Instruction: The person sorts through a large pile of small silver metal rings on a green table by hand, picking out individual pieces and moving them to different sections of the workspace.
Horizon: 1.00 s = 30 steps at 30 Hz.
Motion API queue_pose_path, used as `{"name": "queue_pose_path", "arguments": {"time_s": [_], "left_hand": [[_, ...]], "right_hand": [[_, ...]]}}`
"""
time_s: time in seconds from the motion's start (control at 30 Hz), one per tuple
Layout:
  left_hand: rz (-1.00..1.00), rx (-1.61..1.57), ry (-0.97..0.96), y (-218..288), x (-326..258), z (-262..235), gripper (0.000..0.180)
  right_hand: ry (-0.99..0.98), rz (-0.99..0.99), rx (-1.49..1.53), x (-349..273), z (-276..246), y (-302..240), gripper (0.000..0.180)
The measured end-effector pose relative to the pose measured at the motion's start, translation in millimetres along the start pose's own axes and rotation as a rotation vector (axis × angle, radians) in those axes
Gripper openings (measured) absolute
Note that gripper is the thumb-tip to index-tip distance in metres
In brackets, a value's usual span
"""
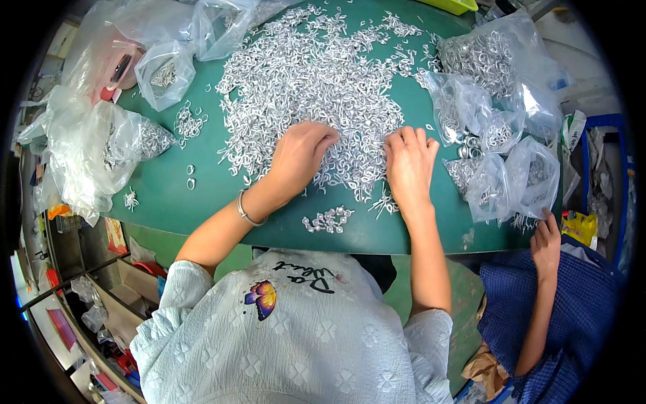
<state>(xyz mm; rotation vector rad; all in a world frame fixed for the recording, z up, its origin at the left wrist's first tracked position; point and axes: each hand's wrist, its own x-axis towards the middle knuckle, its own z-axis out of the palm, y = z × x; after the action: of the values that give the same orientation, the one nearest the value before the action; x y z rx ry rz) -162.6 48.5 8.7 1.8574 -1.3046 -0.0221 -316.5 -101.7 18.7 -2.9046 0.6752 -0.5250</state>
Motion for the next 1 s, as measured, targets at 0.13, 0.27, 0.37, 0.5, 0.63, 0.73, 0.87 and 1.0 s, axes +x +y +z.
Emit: {"name": "queue_pose_path", "arguments": {"time_s": [0.13, 0.27, 0.37, 0.5, 0.63, 0.73, 0.87, 1.0], "left_hand": [[-0.098, -0.122, -0.03, 11, -10, -12, 0.007], [-0.104, -0.354, -0.298, 25, -27, -20, 0.008], [-0.023, -0.332, -0.479, 29, -51, -15, 0.008], [-0.041, -0.345, -0.416, 23, -59, -13, 0.009], [-0.108, -0.339, -0.316, 20, -48, -14, 0.007], [-0.133, -0.345, -0.37, 22, -48, -13, 0.008], [-0.121, -0.352, -0.45, 25, -60, -17, 0.009], [-0.149, -0.271, -0.268, 18, -49, -27, 0.01]], "right_hand": [[0.033, -0.001, 0.037, -4, -1, 1, 0.013], [-0.012, -0.016, 0.043, 0, 0, -1, 0.011], [-0.036, -0.044, 0.099, 4, -6, 3, 0.013], [0.116, -0.004, 0.234, -7, -6, 10, 0.017], [0.225, 0.032, 0.279, -13, -11, 9, 0.014], [0.144, 0.161, 0.289, -17, -19, 8, 0.012], [-0.07, 0.09, 0.581, -37, -39, -27, 0.008], [-0.206, -0.035, 0.688, -52, -32, -41, 0.012]]}}
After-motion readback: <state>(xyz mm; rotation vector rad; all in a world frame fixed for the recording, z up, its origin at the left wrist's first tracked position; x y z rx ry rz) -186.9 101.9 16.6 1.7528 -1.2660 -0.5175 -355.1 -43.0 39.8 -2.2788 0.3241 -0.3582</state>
